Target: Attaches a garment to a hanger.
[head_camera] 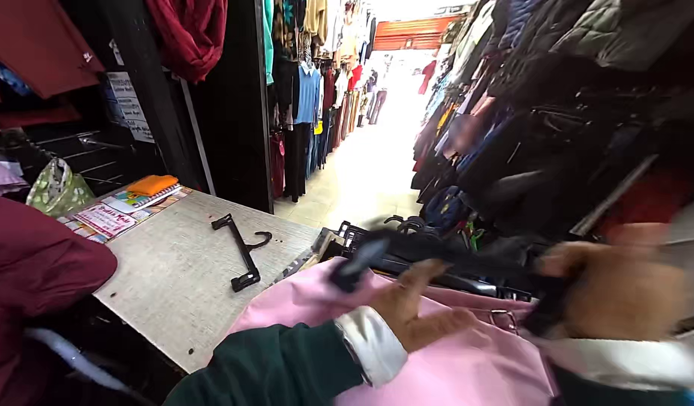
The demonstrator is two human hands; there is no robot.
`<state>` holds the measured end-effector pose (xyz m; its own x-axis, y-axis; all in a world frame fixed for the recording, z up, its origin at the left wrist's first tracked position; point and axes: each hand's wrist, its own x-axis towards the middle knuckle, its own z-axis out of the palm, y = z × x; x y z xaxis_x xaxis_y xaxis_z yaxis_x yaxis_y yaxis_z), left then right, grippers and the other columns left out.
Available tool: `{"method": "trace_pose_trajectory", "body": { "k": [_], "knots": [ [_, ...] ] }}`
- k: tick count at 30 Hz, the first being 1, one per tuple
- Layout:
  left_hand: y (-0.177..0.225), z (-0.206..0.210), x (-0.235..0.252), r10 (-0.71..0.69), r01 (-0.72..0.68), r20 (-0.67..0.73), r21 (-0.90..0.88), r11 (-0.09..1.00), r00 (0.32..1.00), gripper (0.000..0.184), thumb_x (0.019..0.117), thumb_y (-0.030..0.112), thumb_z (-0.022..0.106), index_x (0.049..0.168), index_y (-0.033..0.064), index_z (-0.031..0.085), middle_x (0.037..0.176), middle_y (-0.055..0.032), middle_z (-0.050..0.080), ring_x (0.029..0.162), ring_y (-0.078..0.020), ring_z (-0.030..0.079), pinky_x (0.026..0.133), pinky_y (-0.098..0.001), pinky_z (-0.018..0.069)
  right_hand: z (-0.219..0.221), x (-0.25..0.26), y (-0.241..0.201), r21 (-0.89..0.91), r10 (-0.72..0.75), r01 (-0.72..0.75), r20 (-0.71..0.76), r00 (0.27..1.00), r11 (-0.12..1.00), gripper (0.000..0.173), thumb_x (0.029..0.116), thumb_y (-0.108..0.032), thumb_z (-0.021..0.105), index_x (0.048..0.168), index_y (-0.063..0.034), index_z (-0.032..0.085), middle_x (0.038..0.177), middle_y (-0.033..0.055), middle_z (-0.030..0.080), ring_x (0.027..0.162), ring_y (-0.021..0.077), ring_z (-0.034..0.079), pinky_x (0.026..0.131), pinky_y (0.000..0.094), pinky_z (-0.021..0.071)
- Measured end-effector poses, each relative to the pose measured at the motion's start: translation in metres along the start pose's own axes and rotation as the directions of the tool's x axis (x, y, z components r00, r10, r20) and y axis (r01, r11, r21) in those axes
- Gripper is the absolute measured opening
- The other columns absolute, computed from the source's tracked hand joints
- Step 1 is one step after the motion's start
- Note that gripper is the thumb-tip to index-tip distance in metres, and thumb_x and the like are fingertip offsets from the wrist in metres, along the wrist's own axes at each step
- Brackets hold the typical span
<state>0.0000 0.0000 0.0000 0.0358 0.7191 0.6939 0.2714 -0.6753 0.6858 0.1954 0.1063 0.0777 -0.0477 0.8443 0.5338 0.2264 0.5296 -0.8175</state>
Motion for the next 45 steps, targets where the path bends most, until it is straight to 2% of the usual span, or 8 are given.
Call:
{"method": "trace_pose_trajectory", "body": {
  "k": [3, 6, 11, 14, 20, 32, 40, 45],
  "knots": [
    [0.036, -0.023, 0.023, -0.065, 0.004, -0.214, -0.275, 0.961, 0.975, 0.047, 0.1103, 0.027, 0.040, 0.135, -0.0089, 0.057, 0.127, -0.0155, 0.070, 0.121, -0.0184, 0.066, 0.108, -0.0380, 0.0504, 0.053, -0.030, -0.006, -0.259, -0.270, 0.353, 0.307, 0.913, 0.899, 0.078, 0.1086, -0.053, 0.017, 0.084, 0.0014, 0.068, 0.072, 0.0135, 0.066, 0.068, 0.0272, 0.066, 0.062, 0.0527, 0.0525],
    [0.052, -0.068, 0.039, -0.233, 0.105, -0.327, -0.364, 0.925, 0.916, 0.040, 0.1121, 0.021, 0.030, 0.130, -0.0057, 0.054, 0.105, -0.0102, 0.076, 0.098, -0.0176, 0.074, 0.091, -0.0379, 0.0608, 0.064, -0.029, 0.006, -0.149, -0.346, 0.451, 0.449, 0.824, 0.880, 0.070, 0.1080, -0.056, 0.017, 0.083, -0.0109, 0.065, 0.068, 0.0002, 0.060, 0.060, 0.0146, 0.062, 0.053, 0.0383, 0.0529],
    [0.027, -0.196, 0.029, -0.520, 0.520, -0.684, -0.235, 0.821, 0.512, 0.043, 0.1113, 0.030, 0.045, 0.143, 0.0009, 0.041, 0.101, -0.0149, 0.072, 0.076, -0.0216, 0.074, 0.068, -0.0373, 0.0634, 0.046, -0.006, 0.016, -0.223, -0.241, 0.344, 0.388, 0.890, 0.912, 0.059, 0.1086, -0.051, 0.026, 0.089, -0.0126, 0.066, 0.066, 0.0002, 0.062, 0.058, 0.0174, 0.064, 0.053, 0.0439, 0.0553],
    [-0.003, -0.246, 0.004, -0.568, 0.769, -0.770, -0.166, 0.618, 0.290, 0.046, 0.1086, 0.034, 0.052, 0.133, -0.0054, 0.052, 0.112, -0.0206, 0.067, 0.090, -0.0235, 0.069, 0.083, -0.0407, 0.0578, 0.044, 0.000, 0.015, -0.326, -0.197, 0.323, 0.364, 0.910, 0.888, 0.040, 0.1087, -0.036, 0.043, 0.097, -0.0053, 0.066, 0.072, 0.0090, 0.066, 0.064, 0.0262, 0.067, 0.060, 0.0524, 0.0557],
    [-0.043, -0.270, -0.025, -0.639, 0.978, -0.741, 0.167, 0.124, 0.208, 0.053, 0.1081, 0.035, 0.053, 0.129, -0.0143, 0.057, 0.130, -0.0381, 0.059, 0.127, -0.0502, 0.055, 0.109, -0.0634, 0.0380, 0.052, 0.007, 0.030, -0.381, -0.159, 0.397, 0.525, 0.836, 0.835, 0.015, 0.0970, -0.006, 0.065, 0.104, 0.0043, 0.073, 0.112, 0.0266, 0.069, 0.107, 0.0427, 0.067, 0.093, 0.0604, 0.0517],
    [-0.059, -0.288, -0.040, -0.624, 0.932, -0.748, 0.353, -0.085, 0.227, 0.062, 0.1036, 0.041, 0.060, 0.125, -0.0171, 0.060, 0.133, -0.0411, 0.056, 0.133, -0.0522, 0.051, 0.113, -0.0635, 0.0356, 0.048, 0.019, 0.035, -0.439, 0.126, 0.119, 0.488, 0.864, 0.890, 0.055, 0.0994, -0.019, 0.066, 0.145, 0.0034, 0.047, 0.099, 0.0190, 0.070, 0.088, 0.0315, 0.069, 0.088, 0.0503, 0.0543],
    [0.025, -0.154, 0.037, -0.369, 0.530, -0.385, 0.532, 0.660, 0.846, 0.039, 0.1025, 0.016, 0.061, 0.134, -0.0070, 0.056, 0.125, -0.0257, 0.067, 0.114, -0.0374, 0.067, 0.099, -0.0551, 0.0532, 0.035, 0.010, 0.010, -0.291, -0.220, 0.332, 0.358, 0.908, 0.897, 0.028, 0.1081, -0.017, 0.048, 0.100, 0.0007, 0.068, 0.080, 0.0119, 0.070, 0.072, 0.0273, 0.069, 0.069, 0.0526, 0.0554],
    [0.000, -0.101, 0.039, -0.673, 0.601, -0.001, 0.451, 0.660, 0.740, 0.034, 0.0967, 0.024, 0.073, 0.120, -0.0001, 0.069, 0.110, -0.0176, 0.072, 0.103, -0.0278, 0.069, 0.096, -0.0509, 0.0530, 0.032, 0.009, 0.003, -0.291, -0.255, 0.314, 0.224, 0.941, 0.904, 0.030, 0.1077, -0.022, 0.046, 0.101, -0.0024, 0.068, 0.081, 0.0080, 0.072, 0.075, 0.0223, 0.070, 0.069, 0.0484, 0.0547]
  ]
}}
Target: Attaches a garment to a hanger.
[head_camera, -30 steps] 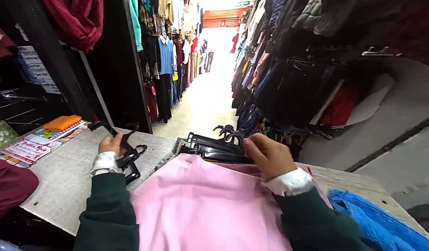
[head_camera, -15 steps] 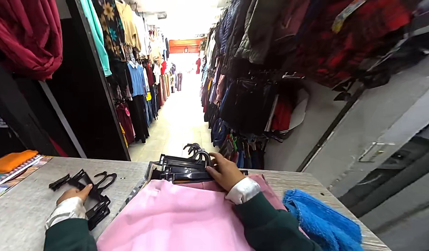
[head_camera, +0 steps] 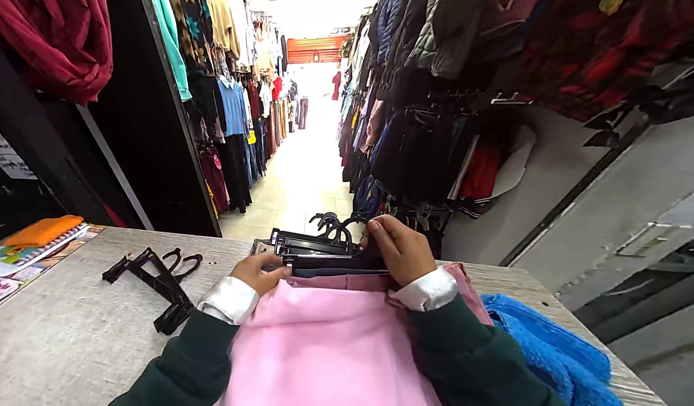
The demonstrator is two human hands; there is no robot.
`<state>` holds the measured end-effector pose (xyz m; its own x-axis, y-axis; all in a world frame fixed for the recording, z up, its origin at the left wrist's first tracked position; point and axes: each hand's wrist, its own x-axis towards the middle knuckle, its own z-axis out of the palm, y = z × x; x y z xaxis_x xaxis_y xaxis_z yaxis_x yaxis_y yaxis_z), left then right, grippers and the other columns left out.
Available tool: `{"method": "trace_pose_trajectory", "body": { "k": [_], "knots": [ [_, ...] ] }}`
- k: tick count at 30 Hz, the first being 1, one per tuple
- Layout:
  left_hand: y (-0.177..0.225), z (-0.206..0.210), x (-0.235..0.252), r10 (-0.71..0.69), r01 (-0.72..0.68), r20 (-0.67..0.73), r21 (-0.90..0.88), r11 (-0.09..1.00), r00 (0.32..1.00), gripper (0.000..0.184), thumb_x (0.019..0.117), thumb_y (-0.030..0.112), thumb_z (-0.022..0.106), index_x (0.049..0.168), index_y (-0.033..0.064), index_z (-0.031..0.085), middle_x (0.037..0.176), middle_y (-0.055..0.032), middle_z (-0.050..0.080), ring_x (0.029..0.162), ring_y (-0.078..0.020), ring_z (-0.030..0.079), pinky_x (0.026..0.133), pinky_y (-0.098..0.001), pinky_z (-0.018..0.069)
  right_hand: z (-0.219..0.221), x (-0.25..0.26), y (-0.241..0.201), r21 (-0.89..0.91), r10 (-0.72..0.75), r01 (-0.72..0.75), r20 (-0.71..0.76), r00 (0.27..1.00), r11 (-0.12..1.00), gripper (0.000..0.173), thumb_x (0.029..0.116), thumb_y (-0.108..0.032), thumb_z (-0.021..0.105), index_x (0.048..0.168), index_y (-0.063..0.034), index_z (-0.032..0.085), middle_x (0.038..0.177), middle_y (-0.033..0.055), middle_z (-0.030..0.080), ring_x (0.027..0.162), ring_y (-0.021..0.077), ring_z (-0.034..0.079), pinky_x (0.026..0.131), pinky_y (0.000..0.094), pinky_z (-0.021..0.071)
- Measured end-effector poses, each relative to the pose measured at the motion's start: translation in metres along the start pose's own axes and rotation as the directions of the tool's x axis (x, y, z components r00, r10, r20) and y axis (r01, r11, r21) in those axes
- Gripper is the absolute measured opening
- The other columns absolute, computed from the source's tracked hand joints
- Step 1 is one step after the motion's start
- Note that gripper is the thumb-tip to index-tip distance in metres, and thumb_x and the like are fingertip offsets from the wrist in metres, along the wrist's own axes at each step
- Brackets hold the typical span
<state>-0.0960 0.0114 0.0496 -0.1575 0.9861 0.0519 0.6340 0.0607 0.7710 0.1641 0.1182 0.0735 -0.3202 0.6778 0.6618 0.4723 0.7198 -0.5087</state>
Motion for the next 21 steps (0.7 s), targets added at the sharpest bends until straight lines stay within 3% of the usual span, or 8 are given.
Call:
{"method": "trace_pose_trajectory", "body": {
  "k": [2, 4, 7, 9, 11, 12, 15, 21],
  "knots": [
    [-0.003, 0.000, -0.002, -0.004, 0.013, 0.113, -0.074, 0.997, 0.994, 0.022, 0.0938, 0.019, 0.076, 0.105, 0.0008, 0.073, 0.092, -0.0104, 0.071, 0.084, -0.0153, 0.066, 0.083, -0.0389, 0.0535, 0.003, 0.001, -0.001, -0.004, -0.022, 0.022, -0.056, 0.998, 1.000, 0.021, 0.1051, -0.013, 0.053, 0.108, 0.0018, 0.067, 0.092, 0.0154, 0.072, 0.083, 0.0291, 0.071, 0.074, 0.0517, 0.0563],
    [-0.001, 0.000, -0.007, 0.049, -0.039, 0.133, -0.074, 0.996, 0.990, 0.019, 0.0909, 0.018, 0.078, 0.101, 0.0025, 0.076, 0.090, -0.0076, 0.073, 0.083, -0.0111, 0.066, 0.082, -0.0361, 0.0543, 0.004, -0.001, -0.011, -0.048, -0.184, 0.181, -0.092, 0.979, 0.982, 0.023, 0.1000, -0.007, 0.058, 0.117, 0.0060, 0.065, 0.117, 0.0238, 0.066, 0.102, 0.0352, 0.069, 0.086, 0.0501, 0.0584],
    [0.005, 0.002, -0.019, 0.178, -0.179, 0.075, 0.004, 0.984, 0.981, 0.021, 0.0900, 0.022, 0.078, 0.099, 0.0040, 0.079, 0.095, -0.0084, 0.075, 0.089, -0.0129, 0.069, 0.087, -0.0375, 0.0543, 0.028, -0.020, -0.039, -0.002, -0.397, 0.399, 0.098, 0.912, 0.917, 0.034, 0.0956, -0.021, 0.067, 0.123, -0.0007, 0.068, 0.124, 0.0171, 0.067, 0.116, 0.0299, 0.065, 0.098, 0.0477, 0.0552],
    [0.000, 0.008, -0.024, 0.342, -0.342, 0.003, 0.060, 0.938, 0.940, 0.024, 0.0873, 0.022, 0.076, 0.092, -0.0006, 0.078, 0.092, -0.0127, 0.075, 0.089, -0.0176, 0.070, 0.085, -0.0381, 0.0559, 0.055, -0.037, -0.049, 0.114, -0.396, 0.380, 0.302, 0.867, 0.918, 0.035, 0.0985, -0.029, 0.065, 0.123, -0.0052, 0.070, 0.122, 0.0131, 0.070, 0.116, 0.0280, 0.067, 0.100, 0.0489, 0.0539],
    [0.000, 0.011, -0.029, 0.405, -0.403, -0.008, 0.086, 0.911, 0.914, 0.028, 0.0856, 0.021, 0.075, 0.086, -0.0067, 0.073, 0.087, -0.0187, 0.072, 0.085, -0.0252, 0.069, 0.080, -0.0428, 0.0539, 0.065, -0.043, -0.052, 0.169, -0.404, 0.368, 0.345, 0.847, 0.914, 0.028, 0.1004, -0.023, 0.060, 0.116, -0.0035, 0.073, 0.113, 0.0155, 0.074, 0.108, 0.0328, 0.071, 0.093, 0.0538, 0.0544],
    [0.002, 0.012, -0.030, 0.409, -0.407, -0.009, 0.089, 0.909, 0.912, 0.029, 0.0849, 0.021, 0.076, 0.086, -0.0076, 0.073, 0.087, -0.0198, 0.072, 0.084, -0.0265, 0.069, 0.079, -0.0435, 0.0538, 0.064, -0.043, -0.052, 0.183, -0.411, 0.370, 0.331, 0.849, 0.911, 0.026, 0.1002, -0.020, 0.060, 0.113, -0.0022, 0.073, 0.109, 0.0168, 0.075, 0.105, 0.0343, 0.072, 0.091, 0.0542, 0.0550],
    [0.012, 0.009, -0.033, 0.348, -0.351, 0.055, 0.077, 0.933, 0.936, 0.034, 0.0858, 0.022, 0.077, 0.105, -0.0060, 0.075, 0.101, -0.0211, 0.075, 0.098, -0.0287, 0.072, 0.091, -0.0459, 0.0542, 0.061, -0.042, -0.052, 0.175, -0.468, 0.439, 0.198, 0.861, 0.881, 0.019, 0.0971, -0.017, 0.062, 0.103, -0.0019, 0.073, 0.098, 0.0153, 0.075, 0.095, 0.0317, 0.074, 0.083, 0.0474, 0.0579],
    [0.014, 0.009, -0.033, 0.388, -0.392, 0.077, 0.056, 0.918, 0.919, 0.034, 0.0868, 0.018, 0.077, 0.110, -0.0072, 0.075, 0.107, -0.0229, 0.074, 0.103, -0.0299, 0.072, 0.096, -0.0434, 0.0537, 0.056, -0.036, -0.046, 0.194, -0.492, 0.476, 0.043, 0.869, 0.858, 0.020, 0.1008, -0.019, 0.058, 0.101, -0.0036, 0.072, 0.093, 0.0112, 0.075, 0.091, 0.0245, 0.073, 0.084, 0.0387, 0.0567]
  ]
}}
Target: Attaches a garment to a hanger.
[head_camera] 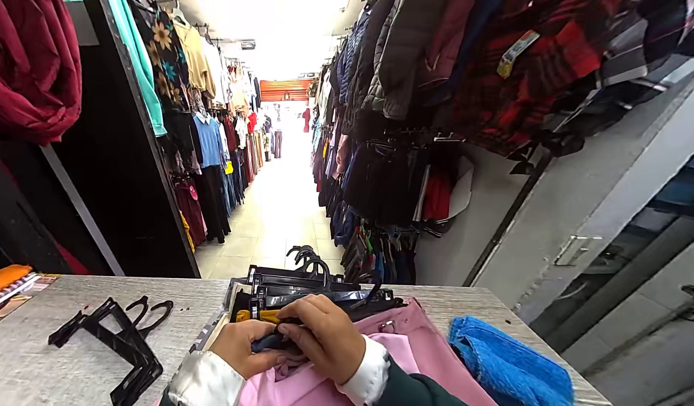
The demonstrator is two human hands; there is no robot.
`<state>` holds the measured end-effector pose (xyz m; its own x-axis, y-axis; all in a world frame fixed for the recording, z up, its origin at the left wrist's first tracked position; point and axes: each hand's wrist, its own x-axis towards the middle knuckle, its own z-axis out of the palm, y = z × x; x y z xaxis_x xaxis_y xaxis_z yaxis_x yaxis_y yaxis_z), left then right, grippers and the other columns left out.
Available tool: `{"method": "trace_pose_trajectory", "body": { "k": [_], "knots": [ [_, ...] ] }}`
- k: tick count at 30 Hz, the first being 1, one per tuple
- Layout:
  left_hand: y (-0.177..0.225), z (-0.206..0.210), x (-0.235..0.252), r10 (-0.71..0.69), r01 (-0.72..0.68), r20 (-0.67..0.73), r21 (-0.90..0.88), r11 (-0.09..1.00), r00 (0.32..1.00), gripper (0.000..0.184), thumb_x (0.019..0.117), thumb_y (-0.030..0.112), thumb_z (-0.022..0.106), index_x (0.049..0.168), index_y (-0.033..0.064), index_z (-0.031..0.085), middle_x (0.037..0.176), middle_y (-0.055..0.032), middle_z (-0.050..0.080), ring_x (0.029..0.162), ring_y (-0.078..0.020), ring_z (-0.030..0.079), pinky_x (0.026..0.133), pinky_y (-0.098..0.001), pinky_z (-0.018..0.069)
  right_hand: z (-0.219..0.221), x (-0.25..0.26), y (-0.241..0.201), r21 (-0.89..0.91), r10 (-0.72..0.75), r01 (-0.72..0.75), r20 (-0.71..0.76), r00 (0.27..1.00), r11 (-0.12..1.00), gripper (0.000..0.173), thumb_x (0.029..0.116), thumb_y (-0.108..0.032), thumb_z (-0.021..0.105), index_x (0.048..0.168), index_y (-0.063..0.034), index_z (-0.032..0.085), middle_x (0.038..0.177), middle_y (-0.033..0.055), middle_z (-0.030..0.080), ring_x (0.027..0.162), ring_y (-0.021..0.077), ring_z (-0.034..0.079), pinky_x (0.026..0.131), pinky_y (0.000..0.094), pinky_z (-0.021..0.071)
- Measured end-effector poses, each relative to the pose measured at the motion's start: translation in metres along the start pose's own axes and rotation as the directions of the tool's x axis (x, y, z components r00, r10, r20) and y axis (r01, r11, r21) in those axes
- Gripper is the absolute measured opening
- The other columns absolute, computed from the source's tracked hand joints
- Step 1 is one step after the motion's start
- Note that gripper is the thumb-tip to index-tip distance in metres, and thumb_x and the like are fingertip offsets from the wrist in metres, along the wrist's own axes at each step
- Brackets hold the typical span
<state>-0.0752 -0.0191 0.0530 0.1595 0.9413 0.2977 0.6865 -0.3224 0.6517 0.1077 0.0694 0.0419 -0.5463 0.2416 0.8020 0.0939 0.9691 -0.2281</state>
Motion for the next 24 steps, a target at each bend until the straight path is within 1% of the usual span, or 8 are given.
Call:
{"method": "trace_pose_trajectory", "body": {
  "k": [3, 6, 10, 13, 16, 19, 21, 24],
  "knots": [
    [0.000, 0.000, -0.001, 0.035, -0.036, 0.023, 0.026, 0.999, 0.999, 0.027, 0.0881, 0.014, 0.074, 0.103, -0.0076, 0.076, 0.100, -0.0234, 0.075, 0.097, -0.0315, 0.073, 0.091, -0.0451, 0.0550, -0.009, 0.003, 0.000, -0.002, 0.041, -0.041, -0.082, 0.996, 0.999, 0.022, 0.1010, -0.021, 0.059, 0.102, -0.0032, 0.073, 0.095, 0.0102, 0.075, 0.091, 0.0215, 0.072, 0.084, 0.0382, 0.0568],
    [-0.009, 0.006, 0.002, 0.025, -0.027, 0.038, 0.027, 0.999, 0.999, 0.027, 0.0911, 0.016, 0.073, 0.110, -0.0029, 0.077, 0.106, -0.0206, 0.076, 0.103, -0.0315, 0.073, 0.097, -0.0485, 0.0542, -0.044, 0.010, 0.005, -0.013, 0.125, -0.130, -0.205, 0.971, 0.991, 0.021, 0.0996, -0.023, 0.063, 0.107, -0.0049, 0.073, 0.099, 0.0015, 0.072, 0.088, 0.0076, 0.070, 0.081, 0.0291, 0.0615],
    [-0.011, 0.031, 0.004, 0.192, -0.168, -0.292, 0.103, 0.980, 0.937, 0.084, 0.0715, 0.043, 0.081, 0.132, -0.0114, 0.061, 0.122, -0.0225, 0.070, 0.115, -0.0327, 0.069, 0.100, -0.0482, 0.0533, -0.023, 0.008, -0.014, 0.031, 0.158, -0.159, 0.022, 0.987, 0.987, 0.021, 0.0951, -0.018, 0.069, 0.107, -0.0013, 0.073, 0.103, 0.0111, 0.074, 0.099, 0.0231, 0.072, 0.089, 0.0452, 0.0576],
    [-0.010, 0.039, 0.002, 0.107, -0.102, -0.371, 0.031, 0.994, 0.922, 0.050, 0.0853, 0.029, 0.072, 0.120, -0.0076, 0.069, 0.091, -0.0116, 0.076, 0.081, -0.0158, 0.072, 0.075, -0.0358, 0.0585, -0.034, 0.015, -0.020, 0.101, 0.058, -0.072, 0.139, 0.989, 0.992, 0.031, 0.0933, -0.018, 0.070, 0.117, 0.0018, 0.071, 0.113, 0.0150, 0.073, 0.108, 0.0264, 0.070, 0.095, 0.0456, 0.0559],
    [-0.019, 0.039, 0.003, -0.061, 0.010, -0.298, -0.171, 0.985, 0.953, 0.037, 0.0954, 0.024, 0.065, 0.120, -0.0022, 0.070, 0.094, -0.0055, 0.077, 0.085, -0.0067, 0.072, 0.082, -0.0271, 0.0582, -0.099, 0.018, 0.000, -0.093, 0.145, -0.143, 0.011, 0.989, 0.985, 0.023, 0.0960, -0.012, 0.067, 0.114, 0.0001, 0.072, 0.105, 0.0101, 0.075, 0.093, 0.0163, 0.073, 0.084, 0.0352, 0.0610],
    [-0.023, 0.040, 0.005, -0.153, 0.048, -0.280, -0.347, 0.937, 0.948, 0.033, 0.0935, 0.017, 0.068, 0.121, -0.0012, 0.068, 0.097, -0.0033, 0.078, 0.091, -0.0056, 0.074, 0.087, -0.0246, 0.0589, -0.154, -0.008, 0.049, -0.184, 0.485, -0.467, 0.062, 0.873, 0.865, 0.021, 0.0968, -0.013, 0.068, 0.116, -0.0047, 0.071, 0.105, 0.0104, 0.074, 0.090, 0.0208, 0.073, 0.082, 0.0446, 0.0610],
    [-0.023, 0.041, 0.005, -0.181, 0.060, -0.274, -0.398, 0.916, 0.945, 0.031, 0.0943, 0.015, 0.067, 0.121, -0.0003, 0.068, 0.096, -0.0023, 0.078, 0.090, -0.0056, 0.074, 0.087, -0.0243, 0.0593, -0.167, -0.032, 0.087, -0.145, 0.672, -0.662, 0.290, 0.682, 0.735, 0.026, 0.0915, -0.013, 0.076, 0.115, -0.0032, 0.072, 0.104, 0.0144, 0.074, 0.088, 0.0271, 0.072, 0.081, 0.0511, 0.0591],
    [-0.021, 0.037, 0.006, -0.220, 0.097, -0.242, -0.433, 0.896, 0.945, 0.025, 0.0988, 0.011, 0.060, 0.120, -0.0004, 0.067, 0.095, -0.0015, 0.077, 0.088, -0.0064, 0.074, 0.088, -0.0256, 0.0596, -0.161, -0.051, 0.118, -0.063, 0.697, -0.751, 0.428, 0.575, 0.658, 0.009, 0.0871, -0.008, 0.079, 0.095, -0.0059, 0.077, 0.091, 0.0066, 0.075, 0.077, 0.0168, 0.069, 0.071, 0.0382, 0.0571]
  ]
}}
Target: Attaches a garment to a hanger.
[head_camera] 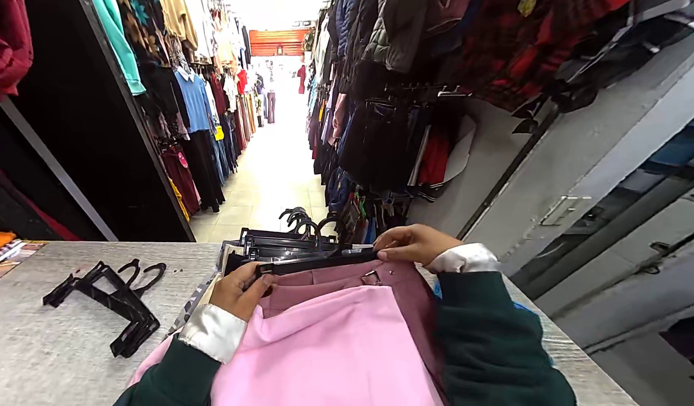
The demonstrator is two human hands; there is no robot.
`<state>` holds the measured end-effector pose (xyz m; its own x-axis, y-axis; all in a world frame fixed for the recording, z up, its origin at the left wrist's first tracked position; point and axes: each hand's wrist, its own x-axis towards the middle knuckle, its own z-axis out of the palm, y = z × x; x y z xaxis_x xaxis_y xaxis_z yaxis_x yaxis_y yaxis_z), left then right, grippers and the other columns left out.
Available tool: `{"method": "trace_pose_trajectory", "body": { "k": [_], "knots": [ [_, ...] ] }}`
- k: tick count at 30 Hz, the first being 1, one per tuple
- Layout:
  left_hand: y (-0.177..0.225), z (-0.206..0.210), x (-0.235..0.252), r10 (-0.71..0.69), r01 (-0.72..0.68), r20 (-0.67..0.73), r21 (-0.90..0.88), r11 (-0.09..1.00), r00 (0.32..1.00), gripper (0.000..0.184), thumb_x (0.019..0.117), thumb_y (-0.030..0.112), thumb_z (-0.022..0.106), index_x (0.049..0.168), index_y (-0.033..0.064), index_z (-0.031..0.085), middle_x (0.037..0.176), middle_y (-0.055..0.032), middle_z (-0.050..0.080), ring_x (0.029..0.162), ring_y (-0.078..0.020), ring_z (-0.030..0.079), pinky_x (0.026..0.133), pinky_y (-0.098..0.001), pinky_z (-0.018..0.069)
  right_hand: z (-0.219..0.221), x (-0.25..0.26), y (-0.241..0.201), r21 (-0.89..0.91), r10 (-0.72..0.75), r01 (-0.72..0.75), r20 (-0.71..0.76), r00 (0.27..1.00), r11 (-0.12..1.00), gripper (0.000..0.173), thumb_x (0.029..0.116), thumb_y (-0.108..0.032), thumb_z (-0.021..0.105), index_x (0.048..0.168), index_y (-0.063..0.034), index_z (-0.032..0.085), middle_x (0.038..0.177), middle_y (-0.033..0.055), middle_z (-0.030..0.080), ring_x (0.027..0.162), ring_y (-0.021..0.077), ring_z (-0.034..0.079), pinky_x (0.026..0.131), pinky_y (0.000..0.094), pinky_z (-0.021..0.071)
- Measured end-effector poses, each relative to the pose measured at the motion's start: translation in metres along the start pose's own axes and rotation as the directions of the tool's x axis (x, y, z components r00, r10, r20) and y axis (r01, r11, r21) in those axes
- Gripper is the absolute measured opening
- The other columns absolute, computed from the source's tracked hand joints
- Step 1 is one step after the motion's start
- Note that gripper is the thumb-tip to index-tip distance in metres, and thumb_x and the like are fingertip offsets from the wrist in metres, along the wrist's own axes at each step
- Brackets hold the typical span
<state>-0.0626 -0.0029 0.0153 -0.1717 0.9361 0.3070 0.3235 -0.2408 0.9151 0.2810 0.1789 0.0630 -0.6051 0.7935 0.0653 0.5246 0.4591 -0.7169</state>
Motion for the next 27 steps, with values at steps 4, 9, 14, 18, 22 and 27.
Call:
{"method": "trace_pose_trajectory", "body": {
  "k": [4, 9, 14, 18, 22, 27],
  "knots": [
    [0.002, -0.004, 0.000, -0.053, 0.053, 0.013, -0.030, 0.998, 0.999, 0.022, 0.1009, 0.010, 0.060, 0.119, 0.0006, 0.067, 0.096, -0.0040, 0.078, 0.090, -0.0098, 0.075, 0.090, -0.0298, 0.0604, 0.000, 0.006, 0.010, 0.031, -0.118, 0.118, 0.005, 0.993, 0.993, 0.008, 0.0815, -0.004, 0.080, 0.082, -0.0117, 0.077, 0.099, 0.0015, 0.075, 0.096, 0.0157, 0.069, 0.084, 0.0390, 0.0571],
    [0.002, -0.001, 0.003, -0.077, 0.074, -0.023, -0.112, 0.991, 0.997, 0.021, 0.1004, 0.007, 0.060, 0.119, -0.0006, 0.067, 0.096, -0.0063, 0.078, 0.090, -0.0124, 0.075, 0.090, -0.0307, 0.0606, 0.005, 0.009, 0.018, 0.073, -0.094, 0.095, -0.017, 0.995, 0.993, 0.011, 0.0828, -0.001, 0.078, 0.087, -0.0118, 0.079, 0.102, 0.0006, 0.076, 0.098, 0.0153, 0.071, 0.086, 0.0374, 0.0586],
    [0.000, 0.002, 0.006, -0.036, -0.007, -0.196, -0.216, 0.976, 0.980, 0.020, 0.1007, 0.004, 0.060, 0.119, -0.0018, 0.068, 0.095, -0.0080, 0.078, 0.085, -0.0132, 0.076, 0.085, -0.0300, 0.0622, 0.018, 0.014, -0.005, 0.173, -0.124, 0.167, -0.235, 0.964, 0.971, 0.015, 0.0844, 0.006, 0.073, 0.081, -0.0083, 0.077, 0.095, 0.0030, 0.075, 0.087, 0.0134, 0.069, 0.077, 0.0333, 0.0576],
    [-0.014, 0.002, 0.009, 0.133, -0.203, -0.277, -0.240, 0.949, 0.952, 0.021, 0.0976, 0.001, 0.061, 0.116, -0.0016, 0.070, 0.100, -0.0075, 0.078, 0.091, -0.0137, 0.076, 0.087, -0.0309, 0.0623, 0.023, 0.011, -0.025, 0.273, -0.083, 0.179, -0.329, 0.941, 0.945, 0.013, 0.0868, 0.007, 0.072, 0.085, -0.0056, 0.074, 0.087, 0.0019, 0.073, 0.071, 0.0083, 0.064, 0.063, 0.0255, 0.0535],
    [-0.009, 0.001, 0.010, 0.228, -0.325, -0.329, -0.279, 0.904, 0.916, 0.020, 0.0967, 0.001, 0.062, 0.114, 0.0021, 0.071, 0.101, -0.0030, 0.079, 0.092, -0.0107, 0.076, 0.086, -0.0277, 0.0619, 0.024, 0.004, -0.049, 0.299, -0.185, 0.351, -0.466, 0.865, 0.888, 0.012, 0.0892, -0.001, 0.069, 0.090, -0.0123, 0.070, 0.084, -0.0057, 0.072, 0.071, 0.0008, 0.064, 0.068, 0.0178, 0.0553],
    [0.018, -0.033, 0.009, 0.145, -0.312, -0.439, -0.339, 0.887, 0.887, 0.021, 0.1043, 0.007, 0.048, 0.114, 0.0054, 0.066, 0.095, -0.0011, 0.078, 0.088, -0.0138, 0.076, 0.082, -0.0310, 0.0632, 0.032, -0.001, -0.078, 0.177, -0.332, 0.463, -0.485, 0.809, 0.869, 0.017, 0.0918, -0.016, 0.070, 0.107, -0.0111, 0.072, 0.111, -0.0024, 0.070, 0.091, 0.0053, 0.068, 0.080, 0.0225, 0.0584]
  ]
}}
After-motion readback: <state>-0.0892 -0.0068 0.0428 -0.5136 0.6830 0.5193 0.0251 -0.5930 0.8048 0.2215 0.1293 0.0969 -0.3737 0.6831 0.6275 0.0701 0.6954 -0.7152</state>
